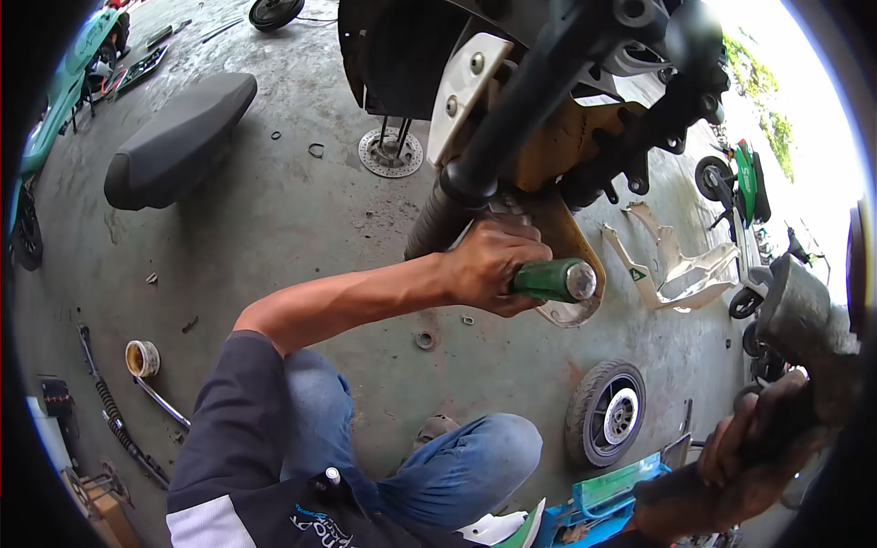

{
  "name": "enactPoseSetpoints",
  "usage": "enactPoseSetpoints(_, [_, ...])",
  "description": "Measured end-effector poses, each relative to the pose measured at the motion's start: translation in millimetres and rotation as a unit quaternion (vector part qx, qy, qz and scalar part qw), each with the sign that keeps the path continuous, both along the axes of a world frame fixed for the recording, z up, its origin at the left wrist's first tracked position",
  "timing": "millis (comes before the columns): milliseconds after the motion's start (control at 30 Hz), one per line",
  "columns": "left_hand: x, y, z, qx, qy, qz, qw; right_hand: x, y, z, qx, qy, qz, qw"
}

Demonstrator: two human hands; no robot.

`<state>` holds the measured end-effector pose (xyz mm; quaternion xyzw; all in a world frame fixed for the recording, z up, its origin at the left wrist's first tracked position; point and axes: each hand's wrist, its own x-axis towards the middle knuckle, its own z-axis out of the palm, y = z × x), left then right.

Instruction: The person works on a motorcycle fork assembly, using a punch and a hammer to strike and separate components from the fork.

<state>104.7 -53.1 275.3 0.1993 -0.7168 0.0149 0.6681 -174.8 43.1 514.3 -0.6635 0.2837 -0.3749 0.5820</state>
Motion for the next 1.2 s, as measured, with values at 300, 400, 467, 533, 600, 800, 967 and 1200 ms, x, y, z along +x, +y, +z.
enactPoseSetpoints(300, [-0.2, 3.2, -0.4, 0.024, -0.011, -0.012, 1.000, 84.5, 55.4, 32.0, -0.088, 0.274, -0.309, 0.907])
enactPoseSetpoints(400, [-2.7, 1.6, -2.2, 0.018, 0.000, -0.010, 1.000, 62.0, 77.8, 83.0, -0.223, 0.144, -0.164, 0.950])
enactPoseSetpoints(467, [-5.0, -1.4, -3.9, 0.018, 0.015, -0.007, 1.000, 53.7, 97.2, 112.4, -0.277, 0.108, -0.070, 0.952])
enactPoseSetpoints(533, [-7.3, -2.4, -5.7, 0.011, 0.019, -0.010, 1.000, 49.5, 101.3, 115.4, -0.293, 0.087, 0.006, 0.952])
enactPoseSetpoints(600, [-13.4, -3.4, -9.4, 0.024, 0.034, -0.007, 0.999, 56.1, 81.9, 74.9, -0.252, 0.106, 0.029, 0.961])
enactPoseSetpoints(800, [0.1, -3.8, -11.4, 0.013, 0.061, -0.039, 0.997, 71.3, 17.3, -109.7, -0.017, 0.634, -0.066, 0.771])
enactPoseSetpoints(967, [0.5, 2.9, -10.5, 0.079, 0.055, -0.051, 0.994, 18.4, 48.4, -105.5, 0.075, 0.335, -0.210, 0.915])
enactPoseSetpoints(1200, [5.0, 11.4, 6.7, 0.140, -0.010, -0.017, 0.990, 44.2, -14.7, -129.1, -0.089, 0.314, -0.274, 0.904])
